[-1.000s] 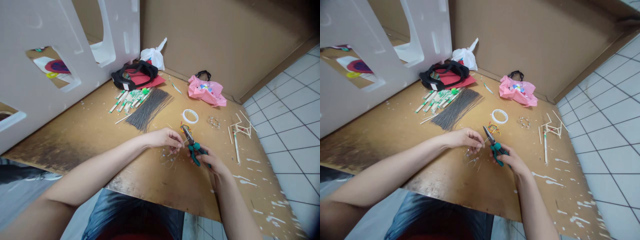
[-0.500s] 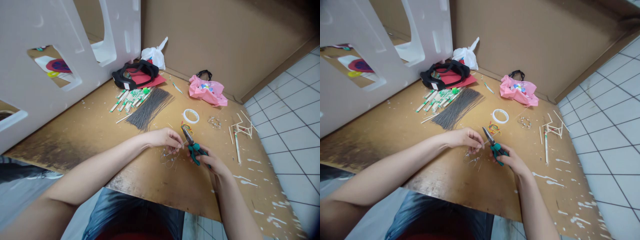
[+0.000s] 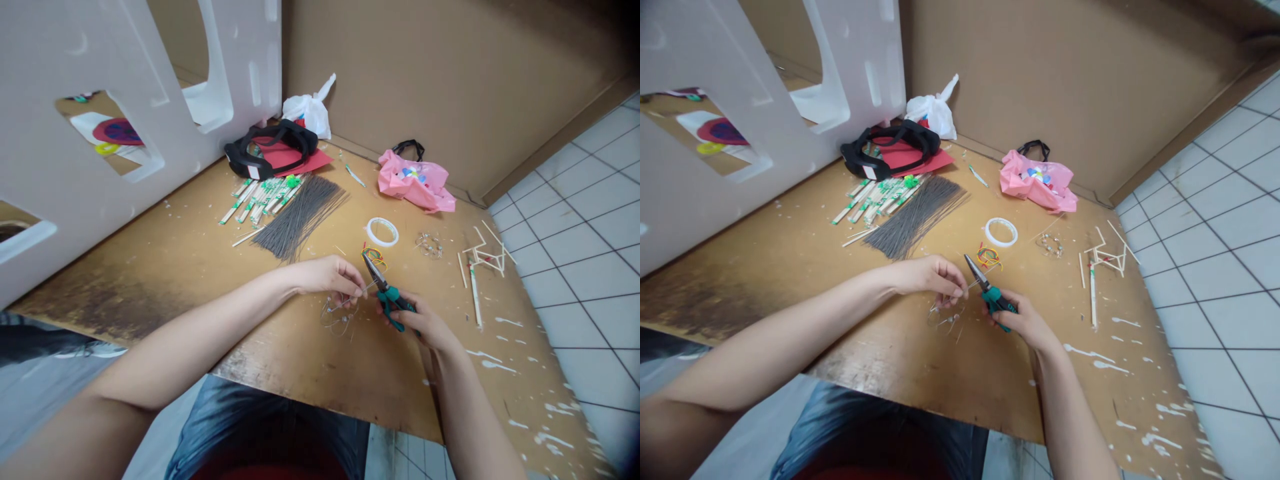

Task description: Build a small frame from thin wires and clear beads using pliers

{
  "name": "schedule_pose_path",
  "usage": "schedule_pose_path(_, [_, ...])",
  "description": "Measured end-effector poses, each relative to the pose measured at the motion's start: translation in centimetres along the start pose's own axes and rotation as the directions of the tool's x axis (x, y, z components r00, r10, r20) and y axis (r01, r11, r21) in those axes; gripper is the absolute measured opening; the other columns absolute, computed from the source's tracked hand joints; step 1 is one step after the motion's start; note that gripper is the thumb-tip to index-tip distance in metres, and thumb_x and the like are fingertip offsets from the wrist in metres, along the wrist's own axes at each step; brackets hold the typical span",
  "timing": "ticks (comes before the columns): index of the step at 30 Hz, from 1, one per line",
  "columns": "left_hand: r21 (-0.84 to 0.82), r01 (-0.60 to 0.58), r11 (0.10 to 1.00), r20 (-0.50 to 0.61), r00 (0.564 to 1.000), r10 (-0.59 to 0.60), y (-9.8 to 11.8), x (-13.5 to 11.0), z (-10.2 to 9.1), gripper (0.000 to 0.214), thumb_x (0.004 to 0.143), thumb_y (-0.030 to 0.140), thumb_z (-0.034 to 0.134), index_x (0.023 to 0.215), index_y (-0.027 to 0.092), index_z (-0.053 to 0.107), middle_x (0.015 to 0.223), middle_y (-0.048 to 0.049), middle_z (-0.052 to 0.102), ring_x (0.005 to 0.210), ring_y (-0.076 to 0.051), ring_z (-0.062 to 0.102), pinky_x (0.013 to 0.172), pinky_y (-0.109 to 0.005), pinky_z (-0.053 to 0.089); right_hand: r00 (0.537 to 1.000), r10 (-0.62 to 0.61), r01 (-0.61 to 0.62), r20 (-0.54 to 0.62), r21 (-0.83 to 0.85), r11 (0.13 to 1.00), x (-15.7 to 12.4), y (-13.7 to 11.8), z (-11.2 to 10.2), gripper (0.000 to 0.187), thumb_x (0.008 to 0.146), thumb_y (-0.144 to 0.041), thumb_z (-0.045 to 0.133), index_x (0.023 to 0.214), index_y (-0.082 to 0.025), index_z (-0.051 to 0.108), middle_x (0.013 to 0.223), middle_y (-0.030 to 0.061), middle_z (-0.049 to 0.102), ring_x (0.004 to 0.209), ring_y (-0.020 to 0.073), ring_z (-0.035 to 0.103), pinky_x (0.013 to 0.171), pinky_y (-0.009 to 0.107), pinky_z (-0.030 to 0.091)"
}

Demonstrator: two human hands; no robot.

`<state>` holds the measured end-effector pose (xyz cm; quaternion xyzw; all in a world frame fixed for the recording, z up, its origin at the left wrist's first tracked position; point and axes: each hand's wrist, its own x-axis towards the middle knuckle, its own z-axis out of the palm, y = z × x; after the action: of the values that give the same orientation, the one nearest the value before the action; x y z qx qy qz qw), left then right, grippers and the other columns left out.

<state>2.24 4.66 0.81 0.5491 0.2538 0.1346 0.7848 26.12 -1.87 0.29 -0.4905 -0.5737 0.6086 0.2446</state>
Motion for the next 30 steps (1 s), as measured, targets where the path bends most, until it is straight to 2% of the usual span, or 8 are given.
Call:
schedule_pose_path(7, [0.014, 0.005, 1.0, 0.0, 1.0, -0.005, -0.1, 0.0, -0.1, 0.021, 0.065, 0.026, 0.073, 0.08, 0.011, 0.068, 0.059, -0.0001, 0.065, 0.049, -0.007, 0.057, 0.05, -0.018, 0.046, 1.0, 0.003, -0.004, -0.01, -0.06, 0.998, 0.0, -0.3, 0.1, 0.031, 0.067, -0.026, 0.058, 0.096, -0.015, 0.06, 0.082, 0.0034, 0.06, 0.065, 0.0137, 0.052, 0.056, 0.026, 0.036])
schedule_pose_path(12, [0.057, 0.008, 0.998, -0.017, 1.0, -0.007, -0.3, 0.2, -0.1, 0.018, 0.067, 0.023, 0.07, 0.079, 0.01, 0.068, 0.058, 0.0005, 0.064, 0.049, -0.006, 0.056, 0.049, -0.018, 0.045, 1.0, -0.003, -0.004, -0.031, -0.25, 0.968, 0.3, -0.4, 0.6, 0.014, 0.067, -0.023, 0.055, 0.079, -0.016, 0.057, 0.068, -0.0007, 0.054, 0.062, 0.0119, 0.047, 0.057, 0.025, 0.035])
schedule_pose_path(19, [0.103, 0.001, 0.995, -0.036, 0.999, 0.002, -0.6, 0.3, -0.2, 0.018, 0.067, 0.024, 0.07, 0.08, 0.01, 0.067, 0.06, 0.0007, 0.063, 0.05, -0.006, 0.055, 0.05, -0.017, 0.045, 0.981, -0.085, -0.008, -0.176, -0.472, 0.882, 0.8, 0.0, 1.5, 0.014, 0.066, -0.021, 0.05, 0.079, -0.018, 0.052, 0.069, -0.003, 0.049, 0.065, 0.0128, 0.043, 0.061, 0.026, 0.034])
schedule_pose_path(24, [0.126, 0.004, 0.992, -0.031, 1.0, 0.0, -0.8, 0.4, -0.7, 0.021, 0.067, 0.026, 0.071, 0.081, 0.011, 0.067, 0.06, 0.0007, 0.063, 0.05, -0.006, 0.056, 0.05, -0.018, 0.045, 0.97, -0.109, -0.025, -0.219, -0.534, 0.845, 1.0, -0.1, 2.0, 0.008, 0.065, -0.02, 0.047, 0.073, -0.018, 0.048, 0.064, -0.0044, 0.043, 0.061, 0.0119, 0.039, 0.057, 0.024, 0.031])
schedule_pose_path(27, [0.143, 0.036, 0.989, -0.009, 0.999, -0.035, -0.9, 0.4, -1.0, 0.021, 0.066, 0.026, 0.072, 0.08, 0.011, 0.067, 0.061, 0.0006, 0.064, 0.052, -0.007, 0.057, 0.052, -0.018, 0.045, 0.963, -0.104, -0.058, -0.25, -0.565, 0.823, 1.1, 0.0, 1.7, 0.011, 0.065, -0.021, 0.047, 0.075, -0.018, 0.049, 0.065, -0.0041, 0.045, 0.062, 0.0122, 0.041, 0.058, 0.024, 0.032])
schedule_pose_path(30, [0.16, 0.058, 0.985, 0.045, 0.997, -0.066, -0.6, -0.1, -0.9, 0.019, 0.064, 0.025, 0.074, 0.076, 0.012, 0.067, 0.059, 0.001, 0.063, 0.052, -0.007, 0.057, 0.051, -0.017, 0.045, 0.937, -0.132, -0.1, -0.324, -0.61, 0.786, 1.0, -0.2, 1.2, 0.014, 0.065, -0.022, 0.045, 0.077, -0.018, 0.051, 0.066, -0.0034, 0.048, 0.062, 0.013, 0.043, 0.059, 0.025, 0.033])
